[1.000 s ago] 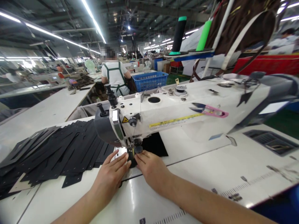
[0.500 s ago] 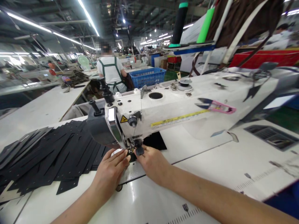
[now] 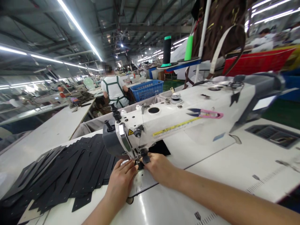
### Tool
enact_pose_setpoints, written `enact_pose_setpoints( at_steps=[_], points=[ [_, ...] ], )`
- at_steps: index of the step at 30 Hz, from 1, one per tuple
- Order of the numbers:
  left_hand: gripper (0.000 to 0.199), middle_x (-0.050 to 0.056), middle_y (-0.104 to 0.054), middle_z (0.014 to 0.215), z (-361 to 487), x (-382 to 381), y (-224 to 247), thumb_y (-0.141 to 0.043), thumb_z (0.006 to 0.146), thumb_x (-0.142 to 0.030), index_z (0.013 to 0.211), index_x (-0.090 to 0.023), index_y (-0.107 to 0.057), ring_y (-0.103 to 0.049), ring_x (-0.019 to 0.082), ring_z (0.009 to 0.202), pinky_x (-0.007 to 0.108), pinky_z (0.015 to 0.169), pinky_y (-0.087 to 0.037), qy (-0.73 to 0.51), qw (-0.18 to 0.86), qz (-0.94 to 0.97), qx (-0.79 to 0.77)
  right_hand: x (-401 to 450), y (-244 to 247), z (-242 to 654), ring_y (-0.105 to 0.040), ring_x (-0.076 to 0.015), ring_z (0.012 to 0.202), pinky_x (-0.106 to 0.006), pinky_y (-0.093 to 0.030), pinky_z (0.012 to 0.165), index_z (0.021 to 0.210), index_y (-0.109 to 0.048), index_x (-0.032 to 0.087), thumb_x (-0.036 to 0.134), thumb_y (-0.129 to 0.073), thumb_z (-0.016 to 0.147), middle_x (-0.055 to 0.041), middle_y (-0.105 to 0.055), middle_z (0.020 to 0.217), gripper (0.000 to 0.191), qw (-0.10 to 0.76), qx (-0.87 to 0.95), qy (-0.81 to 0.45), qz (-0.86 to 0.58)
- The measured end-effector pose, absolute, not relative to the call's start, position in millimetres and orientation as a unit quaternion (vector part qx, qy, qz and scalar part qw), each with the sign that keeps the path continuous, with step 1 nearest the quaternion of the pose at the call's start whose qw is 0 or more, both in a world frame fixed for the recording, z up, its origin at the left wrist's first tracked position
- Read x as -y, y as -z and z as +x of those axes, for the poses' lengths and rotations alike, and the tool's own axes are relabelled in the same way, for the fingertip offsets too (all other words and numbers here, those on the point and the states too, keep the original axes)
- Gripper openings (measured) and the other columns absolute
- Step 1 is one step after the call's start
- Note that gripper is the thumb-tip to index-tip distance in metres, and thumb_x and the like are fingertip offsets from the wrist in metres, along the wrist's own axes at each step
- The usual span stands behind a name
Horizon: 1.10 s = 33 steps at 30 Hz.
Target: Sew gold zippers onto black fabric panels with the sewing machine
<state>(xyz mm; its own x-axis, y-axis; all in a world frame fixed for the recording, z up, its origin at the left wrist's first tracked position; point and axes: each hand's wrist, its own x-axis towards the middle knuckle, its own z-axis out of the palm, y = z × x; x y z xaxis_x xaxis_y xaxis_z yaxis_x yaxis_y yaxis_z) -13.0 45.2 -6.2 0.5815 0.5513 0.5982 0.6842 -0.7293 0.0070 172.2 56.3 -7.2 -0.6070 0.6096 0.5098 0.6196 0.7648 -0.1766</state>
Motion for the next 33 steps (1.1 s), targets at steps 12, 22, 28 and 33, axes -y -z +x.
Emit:
enact_pose_setpoints(
  at_steps=[12, 22, 28, 33],
  points=[
    [0.015, 0.006, -0.069, 0.089, -14, -45, 7, -0.049, 0.083, -0.011, 0.080, -0.017, -0.062, -0.062, 0.018, 0.091, 0.041, 0.091, -0.042, 0.295, 0.087, -0.880, 0.363, -56, 11, 172, -0.062, -0.0190, 0.075, -0.030, -0.050, 0.067, 0.086, -0.059, 0.014, 0.009, -0.043, 0.082, -0.0100, -0.066, 0.087, 0.017, 0.289, 0.891, 0.002, -0.349],
    [0.015, 0.007, -0.068, 0.089, -17, -47, 6, -0.048, 0.083, -0.009, 0.080, -0.016, -0.061, -0.063, 0.019, 0.088, 0.041, 0.087, -0.045, 0.300, 0.092, -0.875, 0.369, -64, 4, 187, -0.057, -0.0171, 0.086, -0.027, -0.045, 0.075, 0.093, -0.059, 0.017, 0.023, -0.056, 0.080, -0.0059, -0.063, 0.094, 0.015, 0.242, 0.897, 0.009, -0.371],
    [0.019, 0.007, -0.066, 0.096, -1, -15, -8, -0.049, 0.082, -0.013, 0.096, -0.018, -0.060, -0.059, 0.021, 0.096, 0.044, 0.093, -0.041, 0.291, 0.080, -0.889, 0.345, -42, -6, 217, -0.056, -0.0262, 0.077, -0.042, -0.041, 0.071, 0.079, -0.060, 0.011, 0.007, -0.047, 0.076, -0.0134, -0.060, 0.079, 0.014, 0.176, 0.869, 0.074, -0.456],
    [0.031, 0.011, -0.060, 0.115, 33, 8, -3, -0.054, 0.078, -0.017, 0.109, -0.016, -0.057, -0.054, 0.023, 0.109, 0.039, 0.095, -0.042, 0.254, -0.016, -0.917, 0.307, 31, 9, 208, -0.058, -0.0199, 0.062, -0.031, -0.042, 0.061, 0.082, -0.057, 0.015, 0.008, -0.041, 0.079, -0.0066, -0.061, 0.071, 0.018, 0.229, 0.858, -0.024, -0.459]
  ],
)
